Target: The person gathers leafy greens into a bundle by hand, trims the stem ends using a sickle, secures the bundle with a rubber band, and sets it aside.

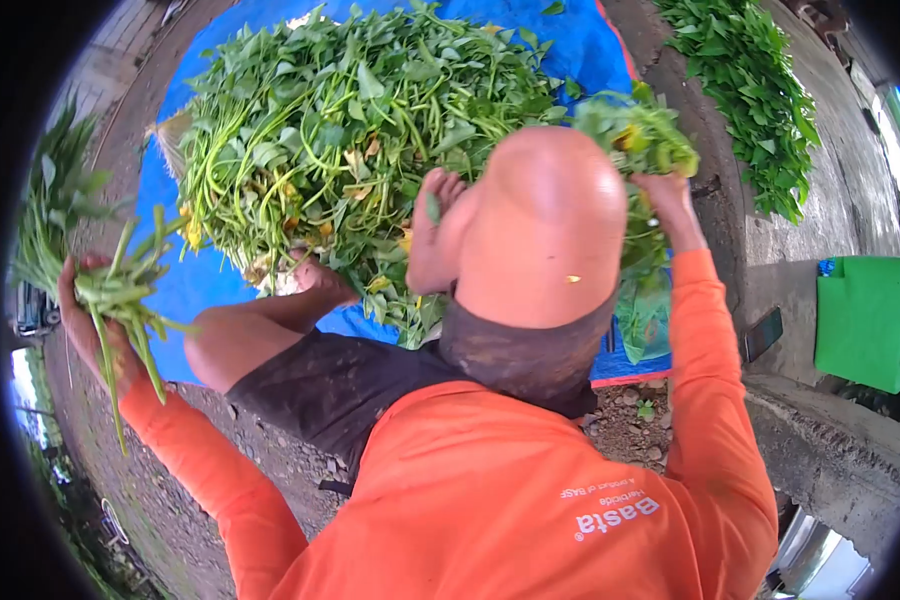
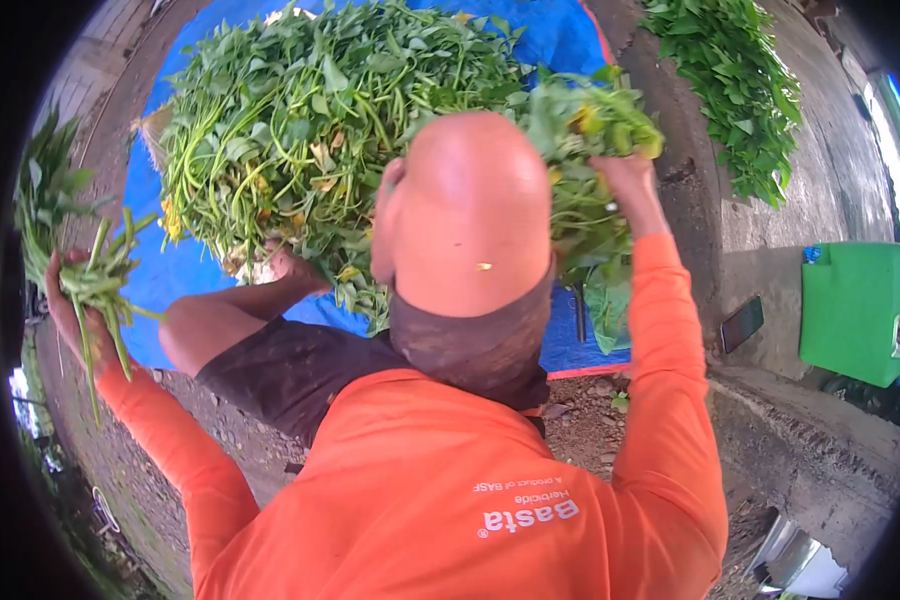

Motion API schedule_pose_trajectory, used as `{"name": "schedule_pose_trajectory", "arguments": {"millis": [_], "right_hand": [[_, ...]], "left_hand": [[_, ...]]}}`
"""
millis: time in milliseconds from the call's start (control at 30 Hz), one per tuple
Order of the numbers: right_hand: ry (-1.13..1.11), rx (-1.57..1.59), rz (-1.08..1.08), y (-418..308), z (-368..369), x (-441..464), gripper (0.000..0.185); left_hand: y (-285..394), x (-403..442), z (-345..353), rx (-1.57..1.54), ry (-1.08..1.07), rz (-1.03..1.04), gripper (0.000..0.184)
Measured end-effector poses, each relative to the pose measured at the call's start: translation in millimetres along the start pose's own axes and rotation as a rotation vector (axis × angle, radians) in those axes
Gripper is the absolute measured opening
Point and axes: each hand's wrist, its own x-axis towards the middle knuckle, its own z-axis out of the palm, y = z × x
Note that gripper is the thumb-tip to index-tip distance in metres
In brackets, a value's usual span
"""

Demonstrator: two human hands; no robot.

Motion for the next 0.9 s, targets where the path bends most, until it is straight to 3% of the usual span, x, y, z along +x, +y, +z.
{"name": "schedule_pose_trajectory", "arguments": {"millis": [33, 67, 133, 200, 233, 267, 333, 433, 567, 633, 700, 733, 833, 900], "right_hand": [[0.035, 0.006, -0.108, -25, -31, 3, 0.045], [0.127, -0.140, -0.159, -53, -57, 5, 0.041], [0.099, -0.465, -0.133, -123, -94, -1, 0.041], [-0.064, -0.290, -0.198, -112, -123, 53, 0.043], [-0.175, -0.432, -0.325, -116, -133, 79, 0.050], [-0.185, -0.512, -0.074, -163, -114, 37, 0.061], [-0.392, -1.220, -0.083, -190, -92, 68, 0.075], [-0.527, -1.638, -0.241, -217, 18, 53, 0.075], [-0.902, -1.435, -0.573, -188, 212, -60, 0.046], [-1.106, -1.323, -0.718, -148, 300, -120, 0.044], [-1.273, -1.204, -0.733, -108, 367, -175, 0.061], [-1.165, -1.171, -0.828, -82, 395, -199, 0.084], [-1.161, -1.243, -0.779, -70, 400, -238, 0.101], [-1.133, -1.301, -0.862, -35, 380, -218, 0.103]], "left_hand": [[0, 13, -3, -0.004, -0.128, -0.058, 0.027], [-5, 3, 31, -0.029, -0.088, -0.070, 0.022], [-16, 34, 39, -0.134, -0.193, -0.075, 0.020], [-26, 44, 58, -0.220, -0.298, -0.088, 0.019], [-30, 47, 66, -0.188, -0.301, -0.083, 0.019], [-32, 50, 71, -0.157, -0.300, -0.073, 0.020], [-37, 58, 79, -0.223, -0.358, -0.120, 0.021], [-50, 66, 81, -0.188, -0.299, -0.119, 0.021], [-71, 65, 71, -0.190, -0.175, -0.106, 0.019], [-81, 65, 59, -0.153, -0.122, -0.085, 0.019], [-88, 58, 49, -0.090, -0.030, -0.100, 0.019], [-91, 54, 44, -0.060, 0.024, -0.110, 0.019], [-89, 46, 37, -0.038, 0.159, -0.095, 0.017], [-79, 52, 26, -0.098, 0.102, -0.160, 0.017]]}}
